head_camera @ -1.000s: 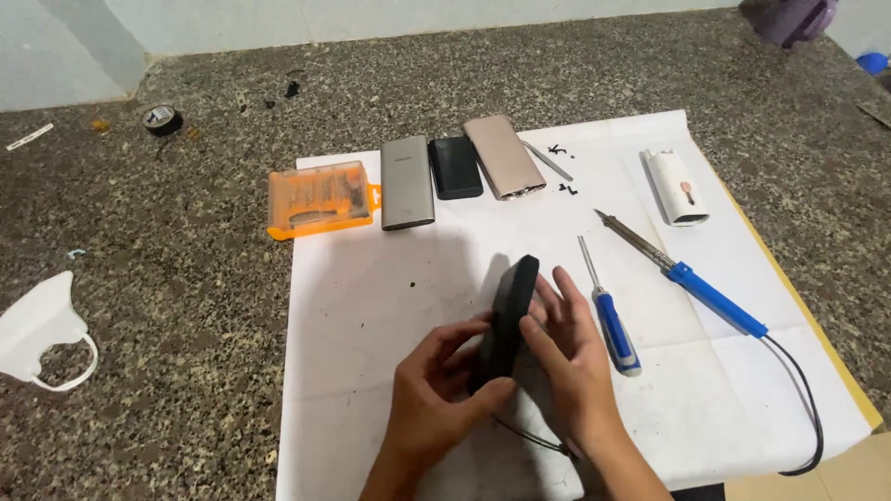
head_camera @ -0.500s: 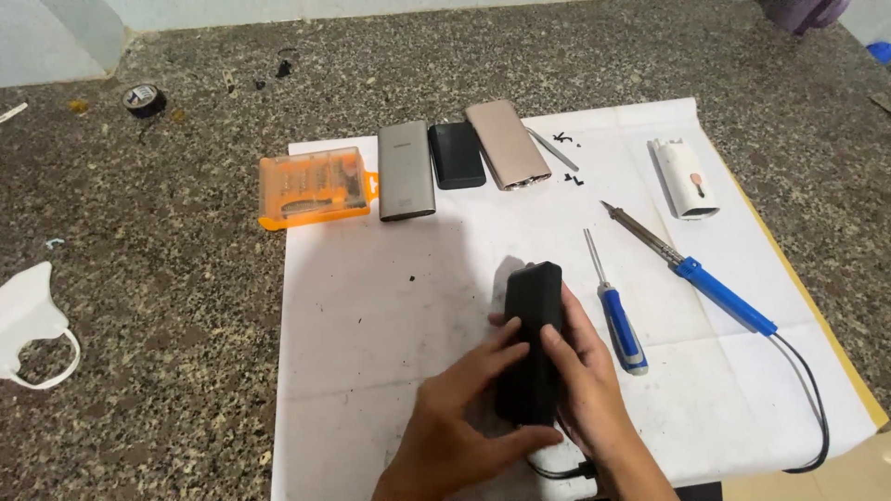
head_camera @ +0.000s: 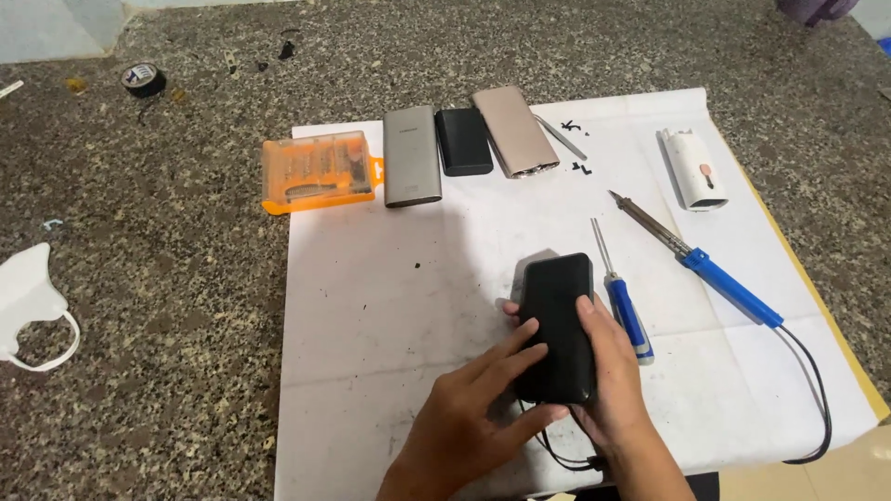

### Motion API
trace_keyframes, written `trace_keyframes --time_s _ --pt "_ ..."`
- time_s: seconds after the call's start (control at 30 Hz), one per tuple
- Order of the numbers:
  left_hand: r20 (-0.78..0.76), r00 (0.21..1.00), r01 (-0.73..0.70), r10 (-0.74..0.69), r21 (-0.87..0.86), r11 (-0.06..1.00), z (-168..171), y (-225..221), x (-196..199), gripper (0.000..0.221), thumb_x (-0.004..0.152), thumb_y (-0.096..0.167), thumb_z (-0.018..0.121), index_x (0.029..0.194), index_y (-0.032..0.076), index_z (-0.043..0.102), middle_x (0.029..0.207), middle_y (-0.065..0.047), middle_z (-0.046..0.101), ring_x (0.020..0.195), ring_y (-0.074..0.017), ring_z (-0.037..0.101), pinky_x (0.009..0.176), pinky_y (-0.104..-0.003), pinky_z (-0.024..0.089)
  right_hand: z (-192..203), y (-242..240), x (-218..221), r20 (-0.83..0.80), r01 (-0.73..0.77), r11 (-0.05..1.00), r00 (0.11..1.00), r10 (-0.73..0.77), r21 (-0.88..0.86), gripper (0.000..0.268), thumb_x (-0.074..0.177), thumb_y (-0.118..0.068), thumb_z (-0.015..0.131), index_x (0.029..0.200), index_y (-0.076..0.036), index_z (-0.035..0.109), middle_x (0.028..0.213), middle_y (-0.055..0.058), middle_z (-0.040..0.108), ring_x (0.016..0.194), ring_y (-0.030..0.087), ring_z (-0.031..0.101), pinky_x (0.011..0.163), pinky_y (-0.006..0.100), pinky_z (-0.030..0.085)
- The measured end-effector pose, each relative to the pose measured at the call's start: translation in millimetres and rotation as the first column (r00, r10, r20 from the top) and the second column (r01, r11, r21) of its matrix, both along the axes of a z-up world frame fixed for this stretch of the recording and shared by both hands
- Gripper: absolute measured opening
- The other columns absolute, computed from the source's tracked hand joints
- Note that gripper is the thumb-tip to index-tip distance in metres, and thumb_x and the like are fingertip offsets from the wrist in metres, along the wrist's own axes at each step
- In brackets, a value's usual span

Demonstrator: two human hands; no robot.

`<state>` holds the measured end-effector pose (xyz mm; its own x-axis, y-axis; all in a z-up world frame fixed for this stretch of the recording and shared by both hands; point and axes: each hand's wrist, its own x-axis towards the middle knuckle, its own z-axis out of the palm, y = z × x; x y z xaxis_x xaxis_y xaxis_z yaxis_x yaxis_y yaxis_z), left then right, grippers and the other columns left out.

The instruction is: Opening the plastic casing of a power bank using a screwdriver as a pry tool and removing internal components

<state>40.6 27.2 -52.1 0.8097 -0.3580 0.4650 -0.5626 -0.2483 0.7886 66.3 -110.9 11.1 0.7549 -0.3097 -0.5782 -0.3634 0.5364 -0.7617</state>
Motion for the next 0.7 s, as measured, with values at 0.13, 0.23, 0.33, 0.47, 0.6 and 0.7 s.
trace_keyframes --time_s 0.13,0.23,0.33,0.47,0.6,0.7 --pt "-0.022 1.0 -0.019 0.019 -0.009 1.0 2 -1 2 0.059 0.086 0.036 0.08 0.132 0.003 0.062 0.147 -0.013 0.059 0.125 -0.0333 0.069 0.093 -0.045 0.062 -7 0 -1 -0.033 -0.033 0.983 0.999 0.028 -0.182 0.05 0.097 -0.031 0.048 0.132 -0.001 0.065 0.119 0.019 0.072 0.107 0.027 0.066 0.093 0.036 0.052" --pt "0.019 0.997 -0.074 0.075 -0.022 0.997 -6 -2 4 0.064 0.084 0.037 0.083 0.132 0.002 0.062 0.147 -0.014 0.059 0.132 -0.0321 0.064 0.101 -0.045 0.058 -31 -1 -3 0.0 -0.079 0.898 0.996 0.088 -0.433 0.053 0.094 -0.034 0.052 0.14 -0.008 0.062 0.125 0.009 0.073 0.11 0.015 0.066 0.095 0.028 0.052" --pt "0.091 0.975 -0.198 0.201 -0.034 0.98 -10 -1 5 0.056 0.085 0.026 0.084 0.132 0.005 0.062 0.146 -0.012 0.061 0.135 -0.0344 0.062 0.109 -0.044 0.054 -41 1 -2 0.055 -0.08 0.836 0.99 0.13 -0.543 0.055 0.093 -0.03 0.057 0.145 -0.01 0.061 0.128 0.006 0.074 0.112 0.008 0.064 0.097 0.022 0.052" --pt "-0.085 0.923 -0.377 0.374 -0.02 0.926 -9 3 11 0.063 0.079 0.014 0.086 0.136 0.012 0.06 0.146 -0.005 0.063 0.146 -0.033 0.049 0.114 -0.045 0.046 -24 18 -9 -0.021 -0.114 0.893 0.993 0.117 -0.436 0.039 0.092 -0.023 0.065 0.122 -0.003 0.08 0.103 0.017 0.083 0.095 0.02 0.076 0.08 0.029 0.059" --pt "-0.097 0.916 -0.392 0.389 -0.02 0.92 -8 0 11 0.063 0.079 0.014 0.087 0.136 0.012 0.059 0.143 -0.006 0.065 0.146 -0.0352 0.047 0.113 -0.048 0.047 -30 16 -11 0.041 -0.053 0.906 0.996 0.077 -0.42 0.027 0.093 -0.009 0.067 0.113 -0.001 0.083 0.09 0.019 0.079 0.081 0.023 0.072 0.078 0.03 0.061" --pt "-0.166 0.884 -0.459 0.437 -0.129 0.879 3 5 8 0.05 0.079 0.01 0.082 0.126 0.011 0.065 0.118 -0.001 0.075 0.133 -0.0206 0.059 0.11 -0.035 0.05 -43 12 -13 0.214 0.069 0.913 0.977 0.02 -0.401 0.021 0.095 -0.005 0.065 0.107 0.007 0.078 0.092 0.021 0.08 0.079 0.024 0.074 0.075 0.03 0.062"
